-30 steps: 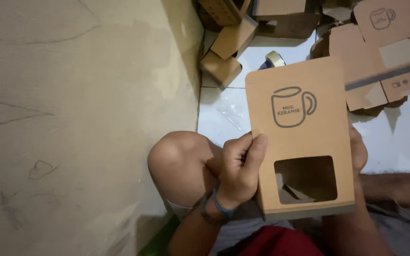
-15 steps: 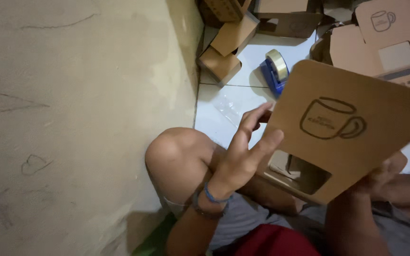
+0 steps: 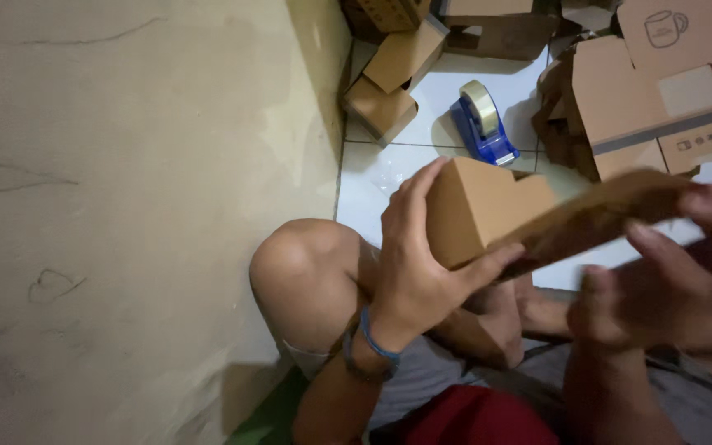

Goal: The person sits on the floor and assembles a small cardboard box by folding its flaps and securing them with tape. They repeatedly pick up flat cardboard pieces, fold them into shape, and apply tape to the edges to hold the structure together.

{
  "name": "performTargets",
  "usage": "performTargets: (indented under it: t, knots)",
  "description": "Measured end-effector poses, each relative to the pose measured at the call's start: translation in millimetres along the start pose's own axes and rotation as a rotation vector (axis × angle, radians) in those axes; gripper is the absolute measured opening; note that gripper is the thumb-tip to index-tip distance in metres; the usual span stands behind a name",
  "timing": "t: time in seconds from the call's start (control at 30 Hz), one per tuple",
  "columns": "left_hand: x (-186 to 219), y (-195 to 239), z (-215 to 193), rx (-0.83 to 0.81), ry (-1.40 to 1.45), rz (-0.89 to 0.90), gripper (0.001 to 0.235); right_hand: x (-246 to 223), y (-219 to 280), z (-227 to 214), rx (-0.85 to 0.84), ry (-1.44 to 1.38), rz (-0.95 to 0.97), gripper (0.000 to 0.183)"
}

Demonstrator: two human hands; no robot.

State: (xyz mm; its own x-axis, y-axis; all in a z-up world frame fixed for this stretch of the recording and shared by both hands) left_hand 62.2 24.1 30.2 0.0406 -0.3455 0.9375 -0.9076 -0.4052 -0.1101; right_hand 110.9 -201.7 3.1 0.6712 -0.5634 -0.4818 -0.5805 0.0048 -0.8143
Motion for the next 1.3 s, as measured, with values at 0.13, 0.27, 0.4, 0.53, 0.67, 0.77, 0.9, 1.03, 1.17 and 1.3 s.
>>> performTargets:
  t: [0.13,0.27,0.4,0.53,0.67,0.77,0.9,1.03,1.17,1.3]
  knots:
    - [11.5,2.5,5.6,-0.067,-0.058,0.192,0.092,-36.9,-35.3,32.4,-0.366,-0.133,-0.044,0.066]
    - [19.3,9.1,12.3,-0.129,-0.104,0.349,0.096,-39.2,-39.2,45.1,-0.647,-0.223,0.055,0.059]
    - [19.4,11.6,12.8,-0.195,-0.094,0.434,0.088,-36.0,-33.8,54.9,-0.829,-0.275,0.09,0.057]
    - [17.2,14.1,12.6,-0.207,-0.13,0.465,0.09,-36.7,-35.0,55.8,-0.833,-0.352,0.121,0.054]
    - [23.8,14.1,16.4,-0.203,-0.152,0.526,0.09,-19.1,-29.8,53.8,-0.758,-0.372,0.156,0.037]
    - [32.2,12.8,15.8,-0.212,-0.152,0.52,0.089,-14.2,-27.0,55.4,-0.767,-0.465,0.205,0.033]
    - [26.7,13.8,19.8,-0.223,-0.127,0.516,0.089,-9.4,-22.7,55.5,-0.759,-0.465,0.243,0.024]
    - [28.1,12.3,17.5,-0.193,-0.147,0.526,0.093,-9.2,-27.7,37.1,-0.526,-0.316,0.164,0.027]
    - [27.8,11.3,15.3,-0.197,-0.132,0.528,0.093,-17.8,-41.1,20.5,-0.483,-0.227,0.057,0.023]
    - [28.3,12.8,19.4,-0.22,-0.132,0.533,0.092,-19.4,-40.8,25.0,-0.503,-0.277,0.118,0.028]
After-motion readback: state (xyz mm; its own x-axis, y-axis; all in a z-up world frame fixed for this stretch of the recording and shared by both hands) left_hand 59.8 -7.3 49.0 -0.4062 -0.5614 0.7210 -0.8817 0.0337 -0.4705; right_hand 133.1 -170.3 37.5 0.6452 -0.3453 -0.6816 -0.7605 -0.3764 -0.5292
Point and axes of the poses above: each hand's wrist, its own y-axis away from the middle knuckle, its own z-axis out of the palm, x = y × z, the point moved 7 cm from there along -y, towards the middle knuckle, and after that the axes turned 9 degrees about y, right-handed, at the moved point
